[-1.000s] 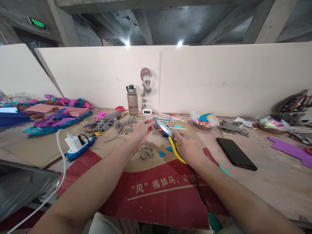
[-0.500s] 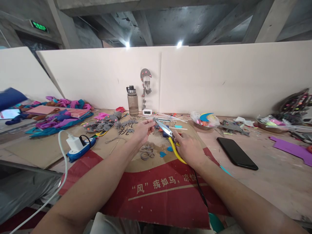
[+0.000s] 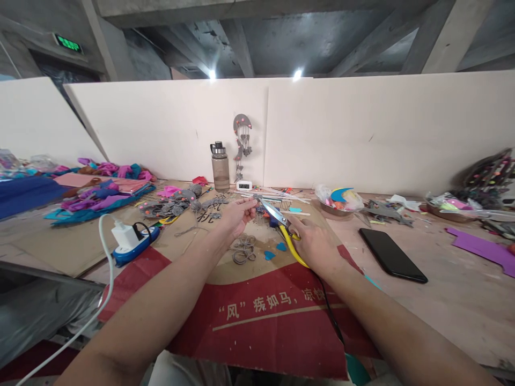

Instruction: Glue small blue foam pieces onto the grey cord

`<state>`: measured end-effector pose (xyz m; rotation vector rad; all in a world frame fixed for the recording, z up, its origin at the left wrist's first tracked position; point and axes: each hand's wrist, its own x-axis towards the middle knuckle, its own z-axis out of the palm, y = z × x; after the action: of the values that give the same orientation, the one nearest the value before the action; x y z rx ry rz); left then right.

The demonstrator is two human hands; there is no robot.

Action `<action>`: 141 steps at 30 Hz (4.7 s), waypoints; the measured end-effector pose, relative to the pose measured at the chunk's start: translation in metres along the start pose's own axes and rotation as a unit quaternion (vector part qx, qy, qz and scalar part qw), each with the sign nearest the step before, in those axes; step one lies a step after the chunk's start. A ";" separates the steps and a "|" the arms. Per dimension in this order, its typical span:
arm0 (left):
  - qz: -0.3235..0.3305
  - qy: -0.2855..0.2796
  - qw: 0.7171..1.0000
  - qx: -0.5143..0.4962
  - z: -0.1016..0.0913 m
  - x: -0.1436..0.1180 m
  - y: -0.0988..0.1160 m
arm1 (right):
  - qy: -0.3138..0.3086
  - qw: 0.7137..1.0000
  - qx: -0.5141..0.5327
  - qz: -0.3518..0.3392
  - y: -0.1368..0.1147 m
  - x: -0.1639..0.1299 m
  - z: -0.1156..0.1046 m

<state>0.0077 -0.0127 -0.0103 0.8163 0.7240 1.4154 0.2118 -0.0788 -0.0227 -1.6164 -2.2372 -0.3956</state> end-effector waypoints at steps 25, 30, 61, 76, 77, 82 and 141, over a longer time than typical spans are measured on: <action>0.013 0.009 0.999 0.044 -0.004 0.003 -0.001 | -0.002 0.972 0.116 0.203 0.046 0.015 -0.005; 0.023 -0.009 0.996 0.084 -0.003 0.001 -0.006 | -0.108 0.971 -0.021 0.212 0.060 0.017 0.003; 0.017 -0.126 0.954 0.270 0.026 -0.035 -0.028 | 0.207 0.972 0.067 -0.083 -0.003 0.010 -0.003; 0.117 -0.119 0.884 0.436 0.030 -0.040 -0.023 | 0.183 0.968 0.172 -0.019 -0.009 0.012 0.003; 0.120 -0.119 0.883 0.438 0.030 -0.040 -0.023 | 0.176 0.963 0.205 -0.008 -0.008 0.012 0.003; 0.131 -0.114 0.884 0.434 0.032 -0.041 -0.021 | 0.133 0.935 0.328 0.038 -0.008 0.013 0.004; 0.072 -0.090 0.937 0.328 0.025 -0.033 -0.024 | 0.073 0.908 0.408 0.058 0.000 0.010 0.012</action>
<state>0.0403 -0.0467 -0.0182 1.5246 1.0282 1.2051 0.2075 -0.0650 -0.0294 -1.1874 -1.7943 0.4052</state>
